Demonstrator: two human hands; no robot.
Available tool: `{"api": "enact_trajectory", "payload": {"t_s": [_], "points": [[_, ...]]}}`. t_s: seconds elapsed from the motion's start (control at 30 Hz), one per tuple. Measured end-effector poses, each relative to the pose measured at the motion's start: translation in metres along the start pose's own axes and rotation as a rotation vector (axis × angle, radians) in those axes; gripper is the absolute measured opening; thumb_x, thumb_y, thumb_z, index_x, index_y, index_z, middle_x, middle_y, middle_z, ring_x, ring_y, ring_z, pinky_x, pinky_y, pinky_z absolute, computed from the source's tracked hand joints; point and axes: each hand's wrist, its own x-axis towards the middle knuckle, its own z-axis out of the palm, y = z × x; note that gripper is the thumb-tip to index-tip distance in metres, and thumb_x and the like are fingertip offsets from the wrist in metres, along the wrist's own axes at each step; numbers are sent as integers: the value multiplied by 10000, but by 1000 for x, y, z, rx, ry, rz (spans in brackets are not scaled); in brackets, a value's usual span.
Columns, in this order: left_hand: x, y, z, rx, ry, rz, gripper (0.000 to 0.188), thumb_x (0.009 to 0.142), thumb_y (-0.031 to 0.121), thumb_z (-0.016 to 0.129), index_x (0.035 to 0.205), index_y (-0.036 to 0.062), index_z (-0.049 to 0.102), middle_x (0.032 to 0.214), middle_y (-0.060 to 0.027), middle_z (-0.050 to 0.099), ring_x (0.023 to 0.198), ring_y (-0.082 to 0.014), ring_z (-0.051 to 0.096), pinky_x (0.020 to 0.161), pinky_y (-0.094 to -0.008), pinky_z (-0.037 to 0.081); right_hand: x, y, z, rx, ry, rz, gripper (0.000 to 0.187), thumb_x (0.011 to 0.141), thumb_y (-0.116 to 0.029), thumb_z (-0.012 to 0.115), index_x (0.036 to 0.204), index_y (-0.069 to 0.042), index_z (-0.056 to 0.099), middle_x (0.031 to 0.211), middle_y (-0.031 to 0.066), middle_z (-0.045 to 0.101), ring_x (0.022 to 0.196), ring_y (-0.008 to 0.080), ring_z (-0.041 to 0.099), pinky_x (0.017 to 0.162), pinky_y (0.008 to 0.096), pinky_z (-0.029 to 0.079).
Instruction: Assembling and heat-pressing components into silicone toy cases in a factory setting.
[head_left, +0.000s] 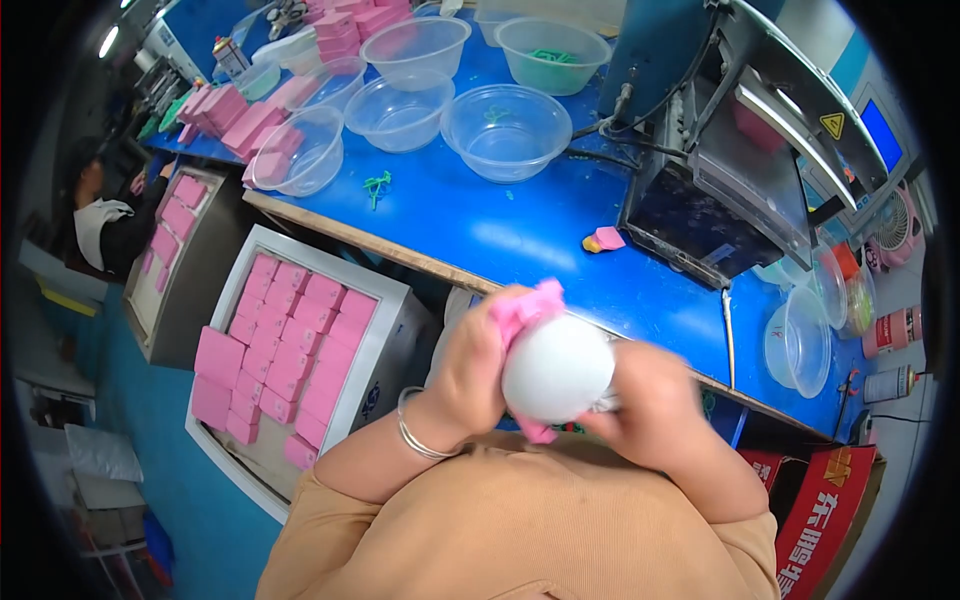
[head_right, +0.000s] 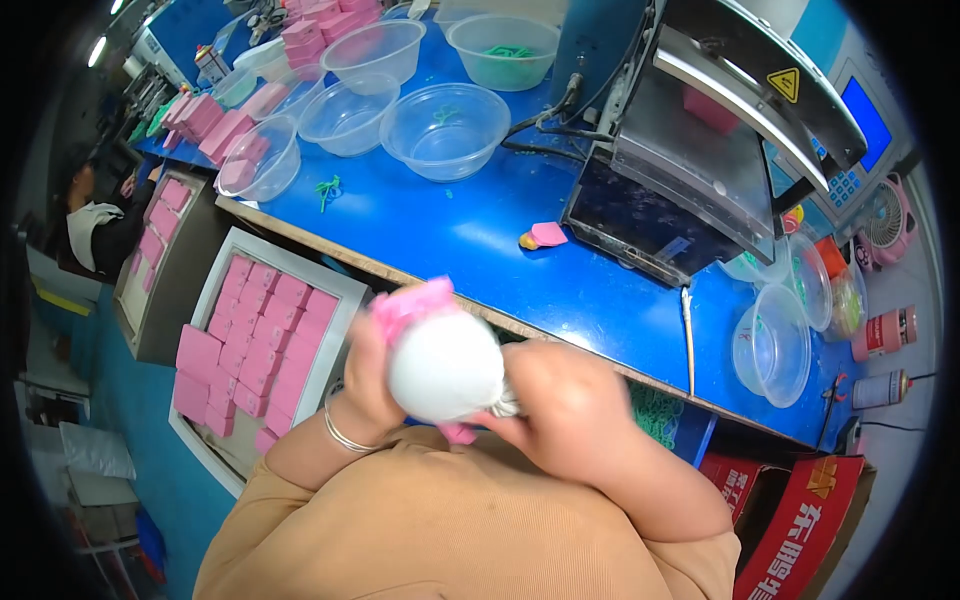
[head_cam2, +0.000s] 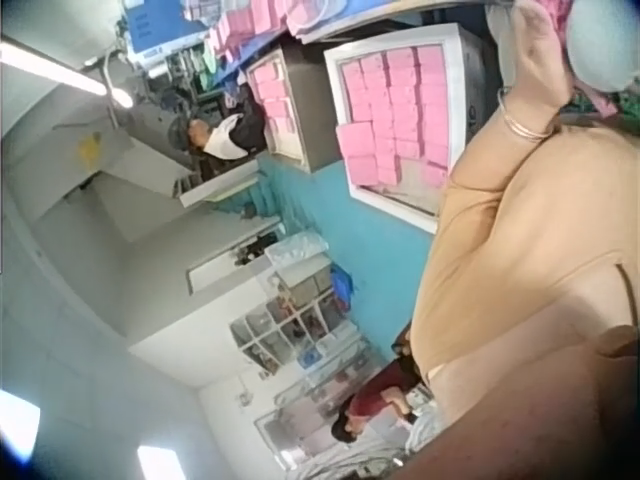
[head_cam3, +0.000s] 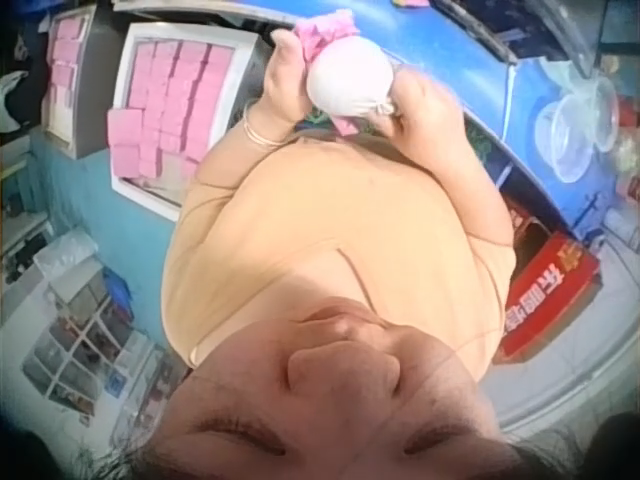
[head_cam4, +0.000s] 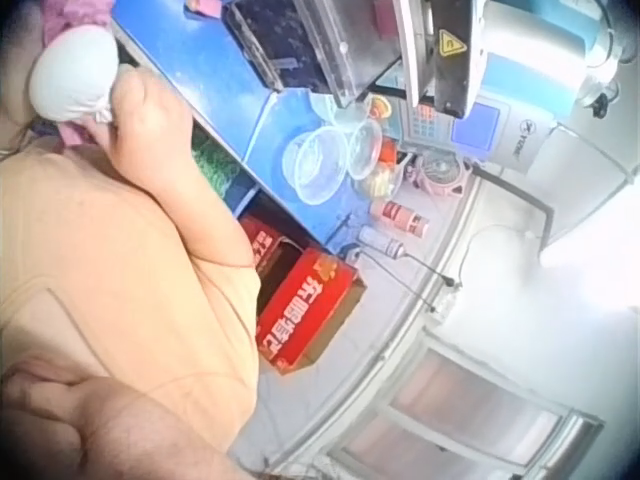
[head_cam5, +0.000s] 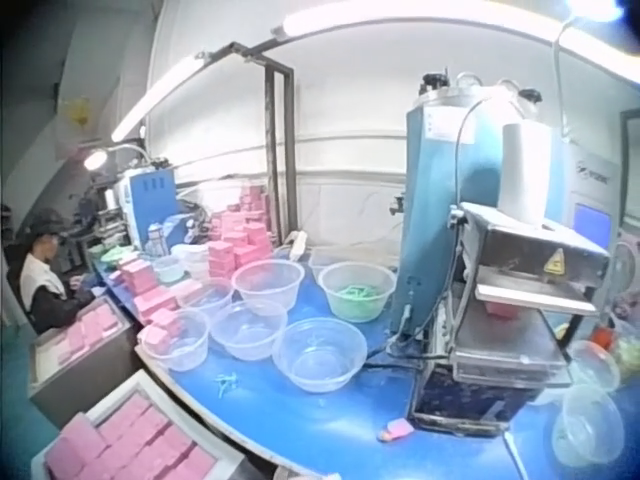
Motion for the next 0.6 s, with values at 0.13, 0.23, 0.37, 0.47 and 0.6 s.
{"api": "enact_trajectory", "payload": {"t_s": [0.13, 0.23, 0.37, 0.47, 0.6], "points": [[-3, -12, -5, -563, -20, -297, 824, 836, 706, 203, 1105, -14, 498, 798, -49, 533, 627, -91, 453, 555, -227, 388, -31, 4, -4, 185, 501, -13, 373, 776, -244, 683, 1015, -2, 530, 848, 126, 605, 695, 224, 603, 562, 358, 473], [-1, -16, -6, -724, -42, -305, 864, 807, 739, 212, 1048, -35, 513, 737, -62, 524, 551, -103, 428, 517, -237, 371, -15, -34, -43, 674, 271, 296, 410, 816, -294, 643, 1083, -7, 521, 835, 87, 593, 665, 182, 592, 574, 312, 500], [9, -11, 10, -256, 248, -201, 914, 768, 781, 235, 982, -56, 532, 673, -80, 508, 498, -121, 402, 487, -263, 354, 0, -1, 1, 301, -19, 188, 332, 779, -316, 631, 907, -16, 570, 770, 116, 589, 736, 218, 597, 611, 348, 454], [-5, -13, -7, -536, -26, -338, 892, 792, 758, 217, 1034, -49, 509, 774, -89, 537, 622, -146, 484, 596, -279, 419, -29, 0, -8, 487, 524, 214, 350, 817, -356, 583, 946, -31, 564, 816, 107, 582, 728, 184, 582, 654, 313, 484], [9, 1, 11, -563, 192, -262, 784, 867, 660, 219, 1069, -37, 517, 813, -57, 568, 641, -102, 507, 553, -233, 417, -20, 6, 2, -181, 265, -110, 338, 741, -271, 700, 904, -1, 577, 776, 168, 595, 665, 307, 583, 608, 402, 468]]}}
